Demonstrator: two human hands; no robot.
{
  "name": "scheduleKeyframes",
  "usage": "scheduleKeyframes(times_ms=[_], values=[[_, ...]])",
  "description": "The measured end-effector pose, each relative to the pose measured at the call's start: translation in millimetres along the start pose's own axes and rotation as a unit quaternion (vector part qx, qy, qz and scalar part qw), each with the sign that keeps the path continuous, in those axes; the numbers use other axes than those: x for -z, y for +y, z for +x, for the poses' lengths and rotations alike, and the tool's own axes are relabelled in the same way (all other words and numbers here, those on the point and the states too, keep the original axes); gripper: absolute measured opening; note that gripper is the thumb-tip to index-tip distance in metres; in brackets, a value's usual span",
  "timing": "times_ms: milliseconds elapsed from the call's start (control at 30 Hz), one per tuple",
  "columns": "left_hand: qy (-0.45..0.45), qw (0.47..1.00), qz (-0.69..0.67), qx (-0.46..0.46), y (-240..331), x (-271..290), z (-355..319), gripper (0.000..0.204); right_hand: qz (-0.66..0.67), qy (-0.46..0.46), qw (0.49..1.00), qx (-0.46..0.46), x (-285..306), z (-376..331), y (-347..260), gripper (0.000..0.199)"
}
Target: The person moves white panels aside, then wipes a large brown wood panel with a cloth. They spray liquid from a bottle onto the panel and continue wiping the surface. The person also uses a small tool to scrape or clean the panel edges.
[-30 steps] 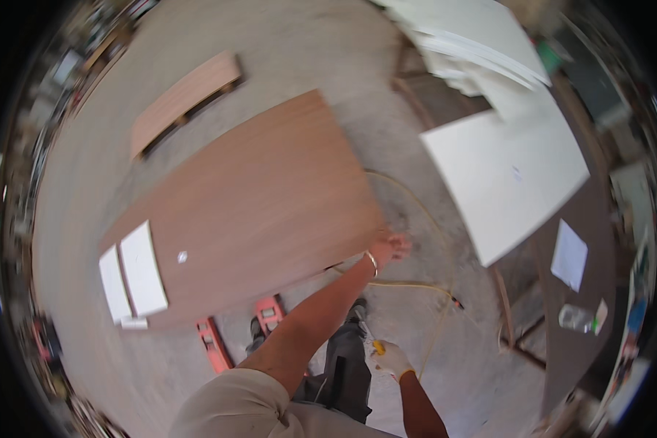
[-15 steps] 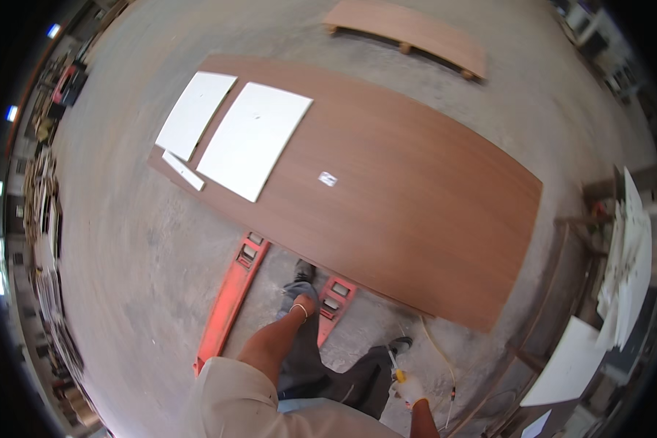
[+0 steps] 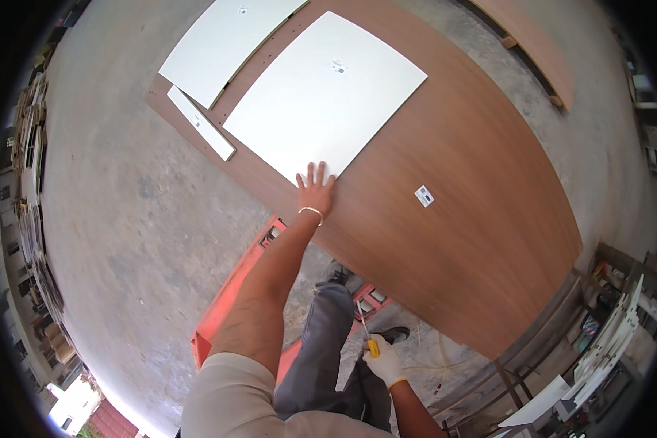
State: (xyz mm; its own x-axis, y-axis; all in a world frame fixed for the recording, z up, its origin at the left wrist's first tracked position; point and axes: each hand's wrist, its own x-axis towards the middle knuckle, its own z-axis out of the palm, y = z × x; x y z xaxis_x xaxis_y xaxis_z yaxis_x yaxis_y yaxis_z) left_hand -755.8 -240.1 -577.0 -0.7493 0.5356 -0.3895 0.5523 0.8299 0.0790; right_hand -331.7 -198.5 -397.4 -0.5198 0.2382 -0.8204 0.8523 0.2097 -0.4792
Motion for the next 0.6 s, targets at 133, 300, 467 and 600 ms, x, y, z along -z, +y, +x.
scheduleKeyframes(times_ms=[133,300,467,600], values=[[-0.035,0.980,-0.057,0.187,29.8,17.3,31.9,0.073,0.124,-0.012,0.989,-0.081,3.2,-2.0,14.0,0.037],[-0.010,0.986,-0.006,0.164,45.3,16.2,41.1,0.084,0.116,-0.024,0.986,-0.116,-2.0,-10.8,34.0,0.039],[0.003,0.982,0.165,0.090,24.6,-17.2,56.5,0.073,0.083,-0.040,0.994,-0.061,-18.1,-9.6,41.9,0.040],[-0.018,0.966,0.249,0.071,33.8,-26.5,53.1,0.068,0.113,-0.023,0.992,-0.056,-22.4,-8.9,50.5,0.039]])
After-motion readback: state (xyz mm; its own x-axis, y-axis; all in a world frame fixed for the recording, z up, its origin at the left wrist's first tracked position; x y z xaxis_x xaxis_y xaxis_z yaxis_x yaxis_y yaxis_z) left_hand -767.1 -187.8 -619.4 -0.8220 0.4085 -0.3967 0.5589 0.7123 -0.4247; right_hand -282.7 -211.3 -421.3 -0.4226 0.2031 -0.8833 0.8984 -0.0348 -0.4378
